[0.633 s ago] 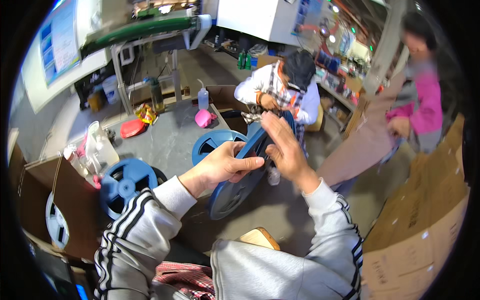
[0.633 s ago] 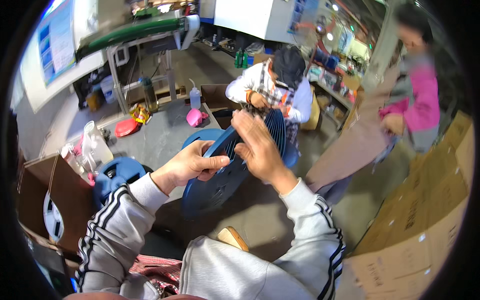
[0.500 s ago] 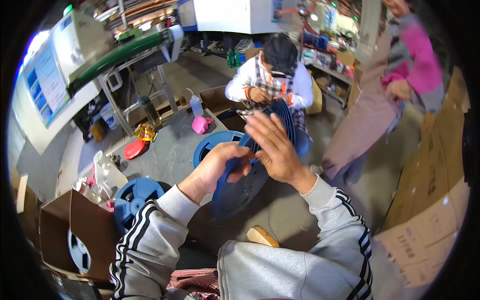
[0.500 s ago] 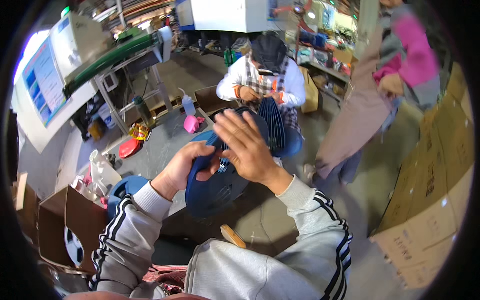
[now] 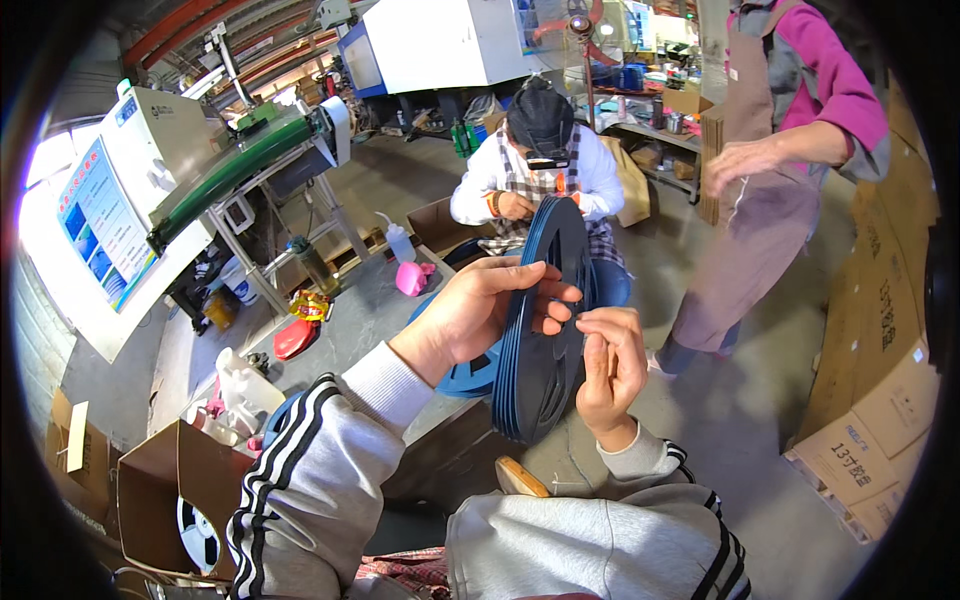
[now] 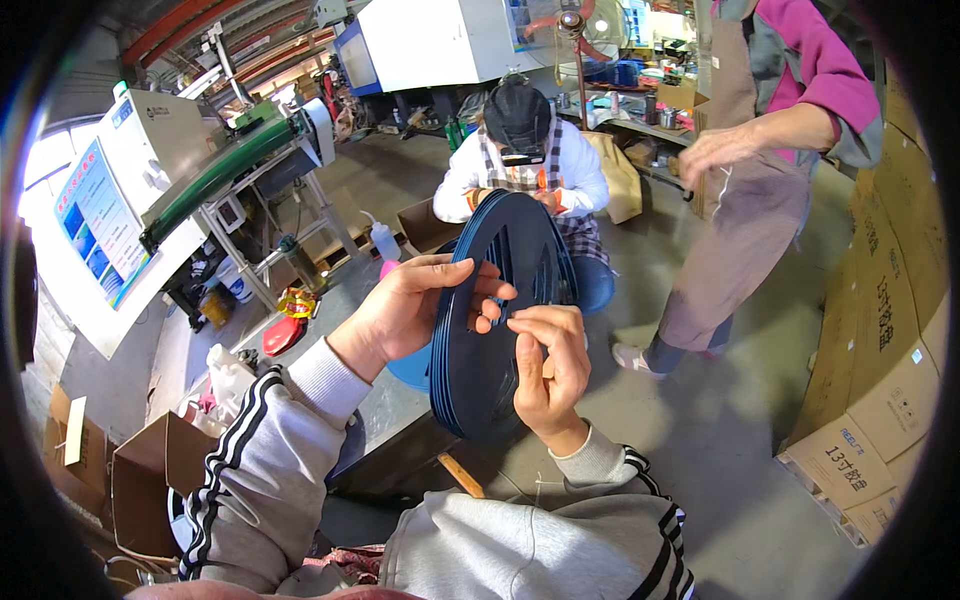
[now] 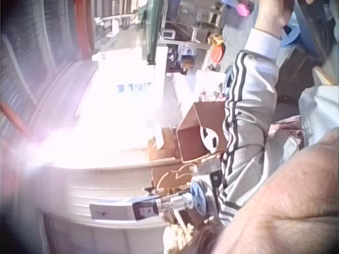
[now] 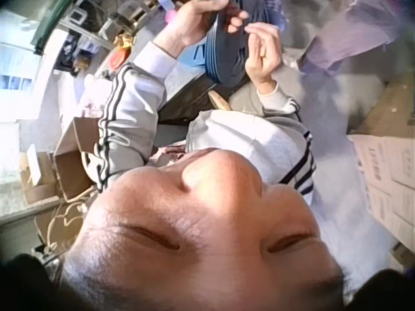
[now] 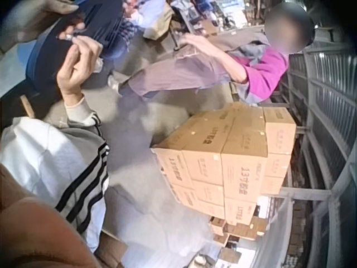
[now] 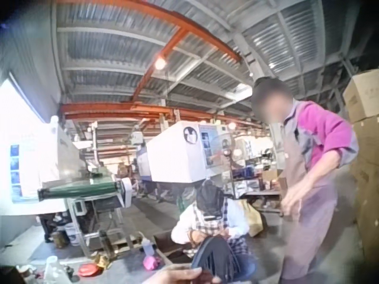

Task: The person wipes the surface of blue plastic reels with a pink cloth, then uses a small blade to scrape edges and remove burrs from a stack of reels. The person stacks the finished reels and hands them to a coworker.

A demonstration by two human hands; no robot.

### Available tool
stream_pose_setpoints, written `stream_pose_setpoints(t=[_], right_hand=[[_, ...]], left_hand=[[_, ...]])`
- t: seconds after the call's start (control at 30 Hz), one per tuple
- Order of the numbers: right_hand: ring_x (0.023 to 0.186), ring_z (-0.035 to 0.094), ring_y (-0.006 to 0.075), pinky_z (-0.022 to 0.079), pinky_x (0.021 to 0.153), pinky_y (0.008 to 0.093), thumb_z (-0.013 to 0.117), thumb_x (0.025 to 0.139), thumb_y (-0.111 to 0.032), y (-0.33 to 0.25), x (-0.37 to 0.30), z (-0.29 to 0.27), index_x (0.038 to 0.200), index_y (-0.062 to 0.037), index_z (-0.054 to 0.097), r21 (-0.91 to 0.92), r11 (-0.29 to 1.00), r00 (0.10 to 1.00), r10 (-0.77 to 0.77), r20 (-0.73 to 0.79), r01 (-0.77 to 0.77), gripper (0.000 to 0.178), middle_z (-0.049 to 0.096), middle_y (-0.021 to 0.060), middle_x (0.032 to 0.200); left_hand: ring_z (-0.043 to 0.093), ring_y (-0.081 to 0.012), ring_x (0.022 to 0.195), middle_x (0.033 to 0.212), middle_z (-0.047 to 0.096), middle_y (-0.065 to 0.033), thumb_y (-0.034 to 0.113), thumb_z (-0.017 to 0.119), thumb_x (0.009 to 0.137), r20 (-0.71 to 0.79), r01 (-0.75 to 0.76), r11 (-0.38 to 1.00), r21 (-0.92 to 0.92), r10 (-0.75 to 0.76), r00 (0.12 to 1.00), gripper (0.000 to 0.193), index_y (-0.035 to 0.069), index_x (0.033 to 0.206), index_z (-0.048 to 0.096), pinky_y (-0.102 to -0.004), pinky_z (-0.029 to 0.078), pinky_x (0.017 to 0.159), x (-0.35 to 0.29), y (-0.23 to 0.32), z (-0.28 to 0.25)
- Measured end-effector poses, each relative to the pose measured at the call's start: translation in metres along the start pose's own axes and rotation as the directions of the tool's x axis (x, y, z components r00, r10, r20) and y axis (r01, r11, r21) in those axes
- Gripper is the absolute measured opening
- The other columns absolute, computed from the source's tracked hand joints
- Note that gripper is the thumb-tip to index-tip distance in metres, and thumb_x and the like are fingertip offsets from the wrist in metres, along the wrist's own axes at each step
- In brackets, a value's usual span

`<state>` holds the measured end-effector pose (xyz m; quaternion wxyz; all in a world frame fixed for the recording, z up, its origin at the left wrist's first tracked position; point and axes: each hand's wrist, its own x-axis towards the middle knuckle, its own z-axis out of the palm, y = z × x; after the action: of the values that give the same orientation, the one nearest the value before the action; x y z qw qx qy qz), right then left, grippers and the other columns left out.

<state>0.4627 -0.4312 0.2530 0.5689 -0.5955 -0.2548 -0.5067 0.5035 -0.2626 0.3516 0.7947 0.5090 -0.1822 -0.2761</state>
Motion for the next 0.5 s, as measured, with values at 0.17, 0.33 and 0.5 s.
stream_pose_setpoints(t=[0.17, 0.33, 0.5], right_hand=[[0.082, 0.061, 0.0203, 0.049, 0.072, 0.0296, 0.057, 0.097, -0.006, -0.006, 0.002, 0.004, 0.094, 0.0031, 0.065, 0.116, 0.988, 0.995, 0.097, 0.014, -0.098, 0.013, 0.064, 0.0135, 0.095], [0.08, 0.062, 0.0157, 0.05, 0.064, 0.0228, 0.053, 0.101, -0.007, -0.011, 0.002, 0.013, 0.099, 0.0047, 0.064, 0.307, 0.936, 0.984, 0.176, 0.009, -0.171, 0.017, 0.061, 0.0125, 0.102], [0.079, 0.063, 0.0157, 0.048, 0.061, 0.0231, 0.052, 0.101, -0.005, -0.009, 0.002, 0.012, 0.102, 0.0046, 0.064, 0.344, 0.928, 0.988, 0.156, -0.002, -0.145, 0.016, 0.06, 0.0137, 0.102]], left_hand=[[0.068, -0.0252, 0.097, 0.122, 0.063, -0.0256, 0.019, 0.061, 0.097, 0.003, 0.005, 0.999, -0.038, -0.005, 1.0, 0.033, -0.005, 0.12, 0.057, -0.0408, 0.056, 0.088, -0.002, -0.003, 0.005], [0.067, -0.0238, 0.101, 0.121, 0.064, -0.0218, 0.02, 0.062, 0.097, -0.019, -0.014, 0.999, -0.047, 0.013, 1.0, 0.035, -0.003, 0.122, 0.057, -0.0413, 0.056, 0.09, -0.002, -0.004, 0.013], [0.067, -0.023, 0.096, 0.114, 0.066, -0.0179, 0.017, 0.061, 0.098, -0.004, -0.034, 0.997, -0.068, 0.034, 0.999, 0.029, -0.005, 0.117, 0.059, -0.0377, 0.058, 0.083, 0.005, -0.006, 0.018]])
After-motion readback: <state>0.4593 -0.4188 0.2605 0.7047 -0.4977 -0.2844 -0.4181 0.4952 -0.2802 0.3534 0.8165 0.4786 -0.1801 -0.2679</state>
